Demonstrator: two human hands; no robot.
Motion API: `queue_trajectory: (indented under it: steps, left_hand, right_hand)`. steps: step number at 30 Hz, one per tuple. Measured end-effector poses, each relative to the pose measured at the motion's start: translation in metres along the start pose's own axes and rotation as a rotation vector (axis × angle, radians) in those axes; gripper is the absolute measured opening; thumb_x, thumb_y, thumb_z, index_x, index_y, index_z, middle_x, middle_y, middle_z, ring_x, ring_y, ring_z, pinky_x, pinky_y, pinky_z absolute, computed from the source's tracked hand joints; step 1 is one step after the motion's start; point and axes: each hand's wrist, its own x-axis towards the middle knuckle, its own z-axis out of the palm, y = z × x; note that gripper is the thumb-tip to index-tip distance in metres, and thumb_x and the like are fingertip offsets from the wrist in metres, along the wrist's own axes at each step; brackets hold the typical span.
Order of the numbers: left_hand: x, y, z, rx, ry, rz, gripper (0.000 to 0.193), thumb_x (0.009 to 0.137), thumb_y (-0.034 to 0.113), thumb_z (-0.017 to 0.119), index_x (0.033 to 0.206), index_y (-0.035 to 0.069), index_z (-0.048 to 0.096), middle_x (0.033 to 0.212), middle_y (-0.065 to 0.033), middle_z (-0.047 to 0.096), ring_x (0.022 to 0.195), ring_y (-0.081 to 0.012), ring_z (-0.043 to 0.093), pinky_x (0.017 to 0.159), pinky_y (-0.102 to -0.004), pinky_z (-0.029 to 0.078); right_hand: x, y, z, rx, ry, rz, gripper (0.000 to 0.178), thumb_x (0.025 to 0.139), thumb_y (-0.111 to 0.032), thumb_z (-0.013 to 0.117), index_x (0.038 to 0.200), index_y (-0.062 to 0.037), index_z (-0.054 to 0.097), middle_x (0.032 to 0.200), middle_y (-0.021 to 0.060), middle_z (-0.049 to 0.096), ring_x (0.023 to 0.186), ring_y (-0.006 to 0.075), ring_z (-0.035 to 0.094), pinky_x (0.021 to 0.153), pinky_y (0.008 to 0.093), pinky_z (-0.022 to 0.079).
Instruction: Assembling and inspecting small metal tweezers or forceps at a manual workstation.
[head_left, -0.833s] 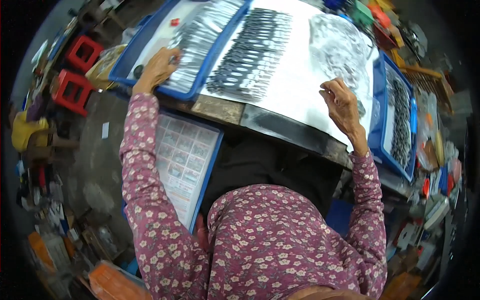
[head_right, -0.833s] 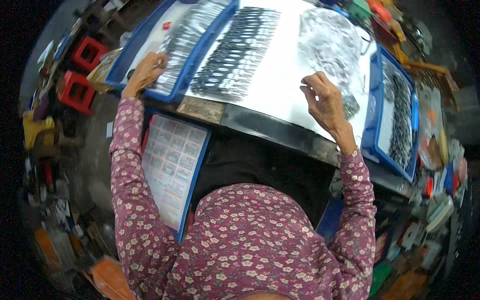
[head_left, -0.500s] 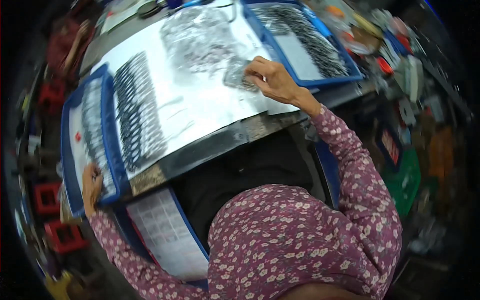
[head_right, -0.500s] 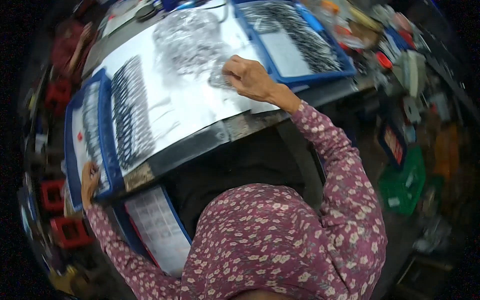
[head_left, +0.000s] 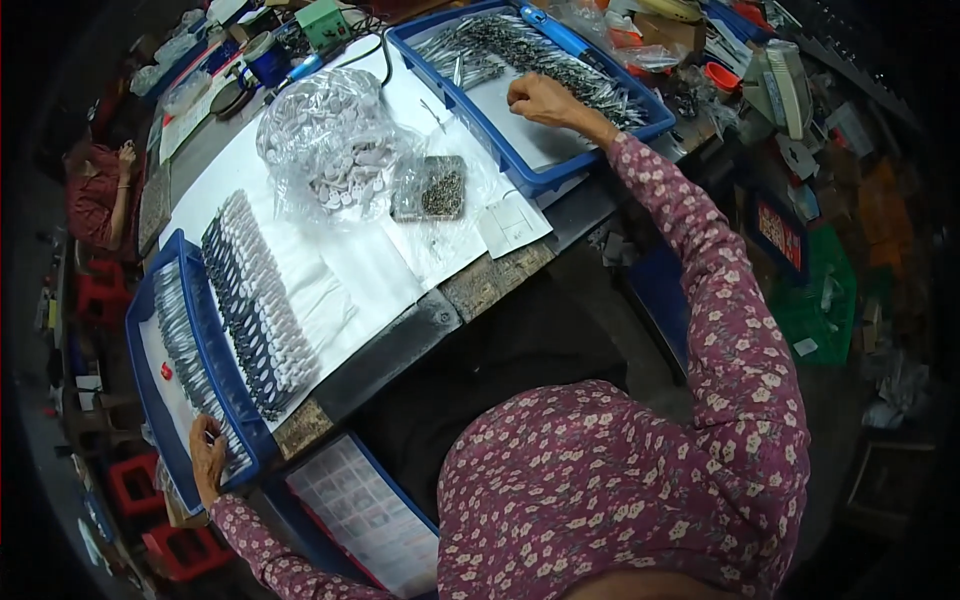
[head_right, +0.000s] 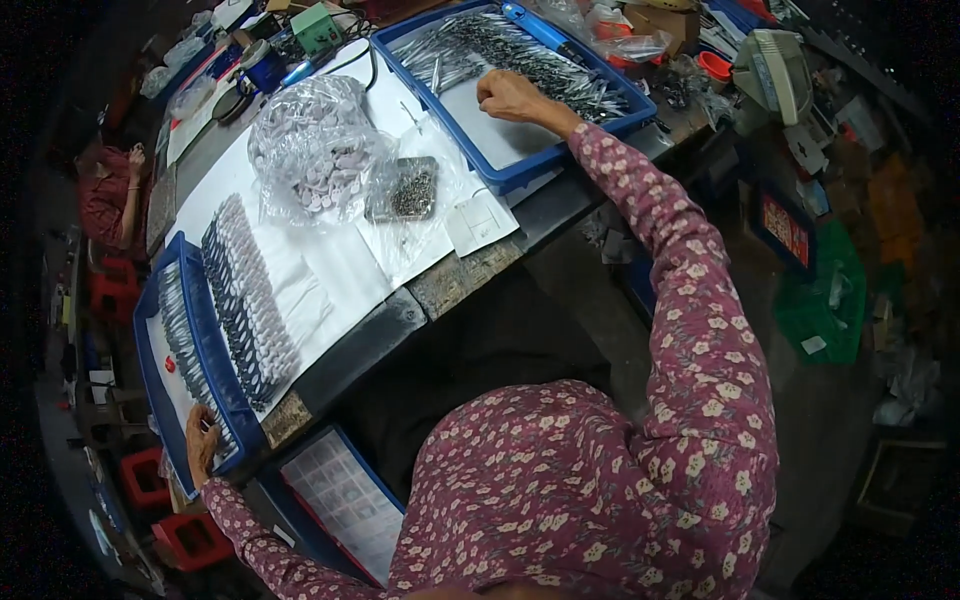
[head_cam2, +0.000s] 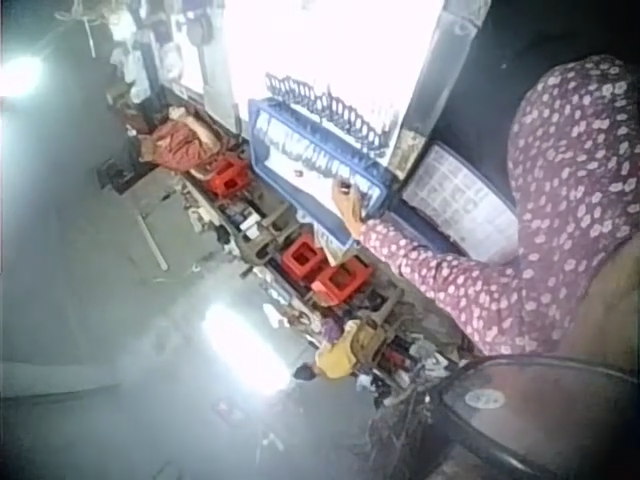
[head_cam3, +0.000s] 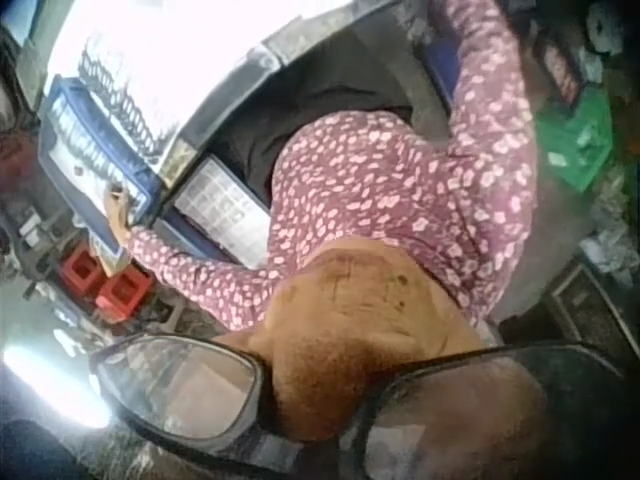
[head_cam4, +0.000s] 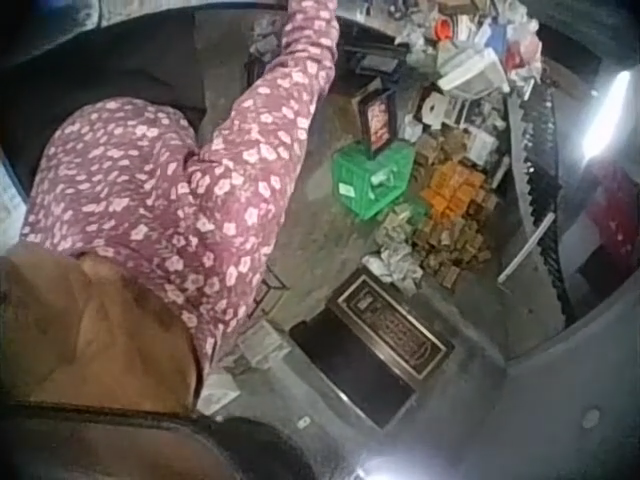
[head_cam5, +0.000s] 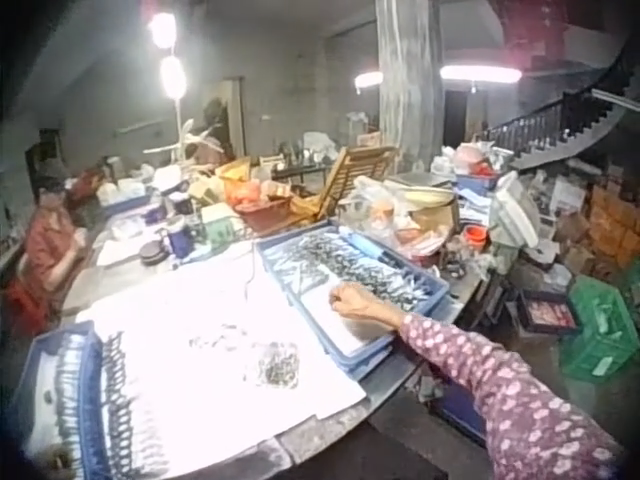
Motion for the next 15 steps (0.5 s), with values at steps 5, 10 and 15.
queue_trajectory:
  steps: [5, 10, 15]
  left_hand:
    - [0.011, -0.013, -0.004, 0.003, -0.027, -0.008, 0.021, 0.059, -0.004, 0.051, 0.077, 0.004, 0.042, 0.072, -0.0065, 0.041, 0.066, -0.0196, 0.042, 0.063, -0.0293, 0.037]
    - [0.021, -0.013, -0.002, 0.068, -0.041, -0.017, 0.023, 0.060, -0.004, 0.051, 0.080, 0.003, 0.044, 0.073, -0.0077, 0.041, 0.070, -0.0222, 0.043, 0.066, -0.0314, 0.039]
    - [0.033, -0.003, 0.001, 0.090, 0.019, 0.001, 0.029, 0.059, -0.001, 0.054, 0.087, 0.003, 0.048, 0.076, -0.0066, 0.047, 0.071, -0.0207, 0.047, 0.067, -0.0303, 0.040]
  right_hand:
    - [0.056, 0.006, 0.004, -0.179, -0.113, -0.078, 0.021, 0.070, -0.018, 0.050, 0.074, 0.0009, 0.058, 0.074, 0.0169, 0.060, 0.070, 0.0338, 0.057, 0.064, 0.0406, 0.045]
    - [0.104, 0.018, 0.019, -0.445, -0.224, 0.011, 0.037, 0.076, -0.012, 0.050, 0.112, -0.0062, 0.046, 0.113, 0.0195, 0.053, 0.094, 0.0366, 0.054, 0.078, 0.0476, 0.042]
    - [0.110, 0.090, 0.074, -0.493, -0.015, -0.160, 0.043, 0.087, -0.019, 0.044, 0.128, -0.0198, 0.031, 0.136, 0.0165, 0.028, 0.117, 0.0298, 0.036, 0.090, 0.0427, 0.036]
